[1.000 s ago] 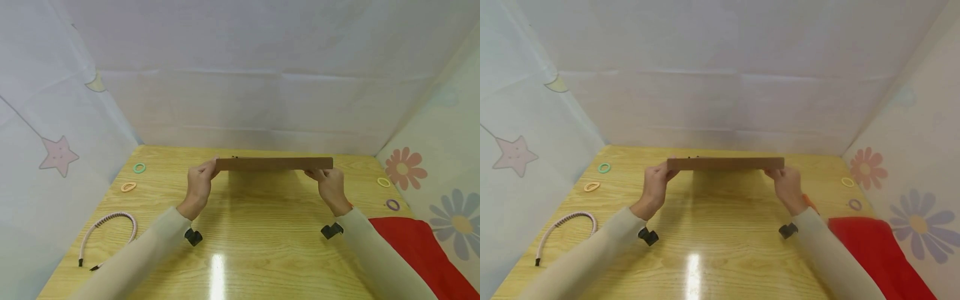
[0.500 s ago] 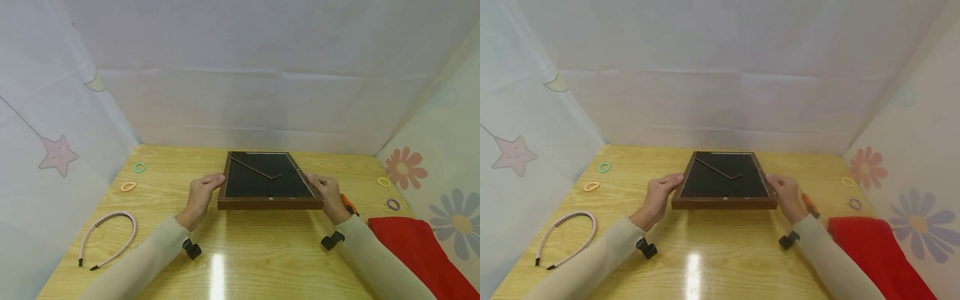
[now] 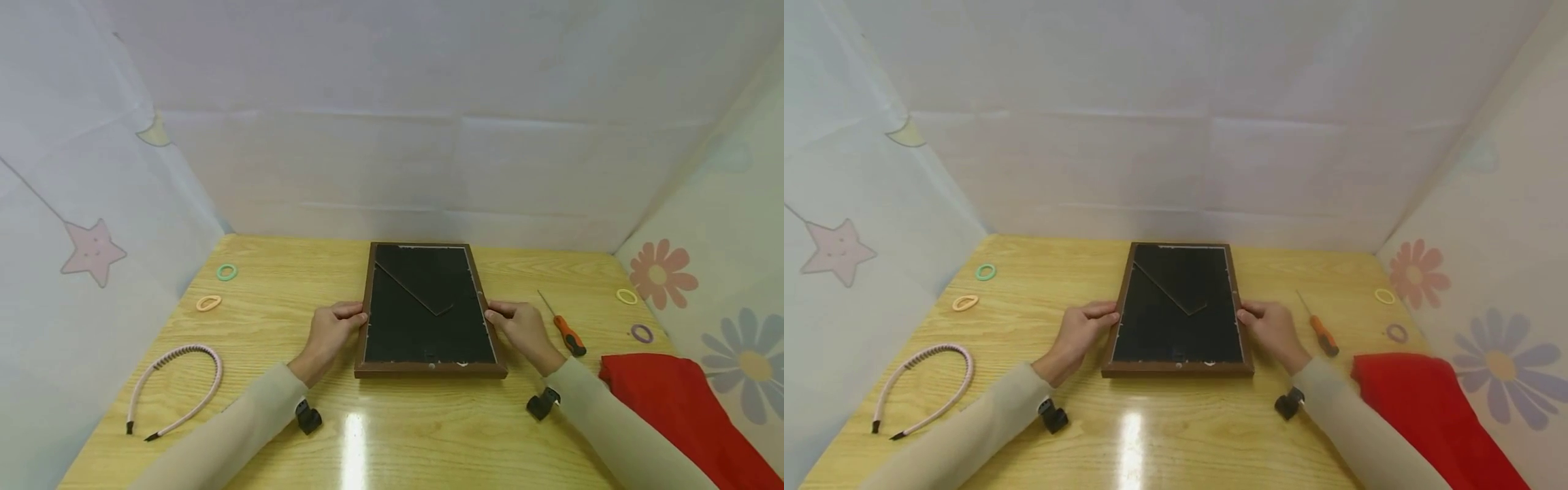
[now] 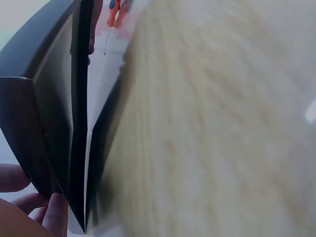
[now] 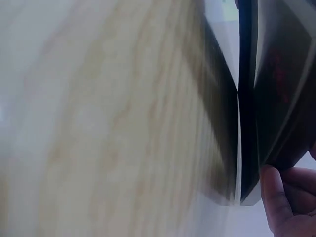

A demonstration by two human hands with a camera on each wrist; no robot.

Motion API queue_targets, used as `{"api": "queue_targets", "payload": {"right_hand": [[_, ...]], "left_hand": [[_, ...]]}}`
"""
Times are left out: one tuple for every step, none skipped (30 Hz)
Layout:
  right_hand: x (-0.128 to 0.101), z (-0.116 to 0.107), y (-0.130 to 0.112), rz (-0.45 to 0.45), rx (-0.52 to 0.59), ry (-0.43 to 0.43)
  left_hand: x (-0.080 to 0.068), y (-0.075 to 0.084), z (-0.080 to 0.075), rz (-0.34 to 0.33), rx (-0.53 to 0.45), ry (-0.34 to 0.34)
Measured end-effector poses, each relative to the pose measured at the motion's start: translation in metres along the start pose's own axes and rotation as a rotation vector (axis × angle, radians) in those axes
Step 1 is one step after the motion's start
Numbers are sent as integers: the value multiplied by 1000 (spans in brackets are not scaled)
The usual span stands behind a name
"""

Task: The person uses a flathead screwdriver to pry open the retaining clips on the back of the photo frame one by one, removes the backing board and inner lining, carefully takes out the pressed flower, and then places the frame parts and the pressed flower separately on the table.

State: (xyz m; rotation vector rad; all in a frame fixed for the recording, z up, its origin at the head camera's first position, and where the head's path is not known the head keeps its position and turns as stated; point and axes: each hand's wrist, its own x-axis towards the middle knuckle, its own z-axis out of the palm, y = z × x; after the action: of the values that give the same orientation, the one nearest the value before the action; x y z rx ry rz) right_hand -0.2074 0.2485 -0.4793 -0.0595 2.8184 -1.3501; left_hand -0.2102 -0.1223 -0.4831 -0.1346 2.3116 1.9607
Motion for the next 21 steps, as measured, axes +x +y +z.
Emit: {"api": "queue_targets", "payload": {"right_hand": [[0,0,0,4,-9,-12],[0,1,0,9,-20,-22],[0,1,0,15,-28,-34],[0,1,0,18,-37,-43],[0,1,0,22,-45,-50],[0,1,0,25,-55,-55],[0,1,0,25,-66,-59],[0,1,0,28,-74,-66],[0,1,0,31,-84,-72],[0,2,0,35,-90,-80],[0,2,0,40,-94,-90],[0,1,0,45,-102,-97],[1,1,0,48,-108,-105],[1,1,1,49,-117,-114],[1,1,1,49,-127,-120],[2,1,2,48,-135,-127],[2,1,2,45,-144,-129],[3,2,3,39,-154,-129],[4,2,4,32,-162,-130],[5,2,4,25,-172,-131],[5,2,4,19,-177,-129]], "left_hand": [[0,-2,0,-2,8,-4],[1,-3,-1,-6,20,-7],[1,-4,-1,-9,34,-7],[1,-6,-1,-14,42,-7],[2,-7,-1,-17,55,-7],[2,-8,-1,-18,65,-9],[3,-9,-1,-20,76,-8],[3,-9,-1,-20,86,-9],[4,-10,-1,-19,97,-10],[4,-10,0,-20,106,-12],[4,-11,0,-19,117,-15],[5,-11,0,-18,132,-16],[5,-12,0,-15,146,-16],[6,-12,0,-13,158,-17],[6,-12,0,-9,174,-17],[6,-12,0,-5,185,-18],[7,-12,0,-2,196,-19],[7,-12,0,0,203,-20],[7,-12,0,1,204,-22],[7,-11,-1,0,206,-25],[7,-11,-1,0,208,-27]]}}
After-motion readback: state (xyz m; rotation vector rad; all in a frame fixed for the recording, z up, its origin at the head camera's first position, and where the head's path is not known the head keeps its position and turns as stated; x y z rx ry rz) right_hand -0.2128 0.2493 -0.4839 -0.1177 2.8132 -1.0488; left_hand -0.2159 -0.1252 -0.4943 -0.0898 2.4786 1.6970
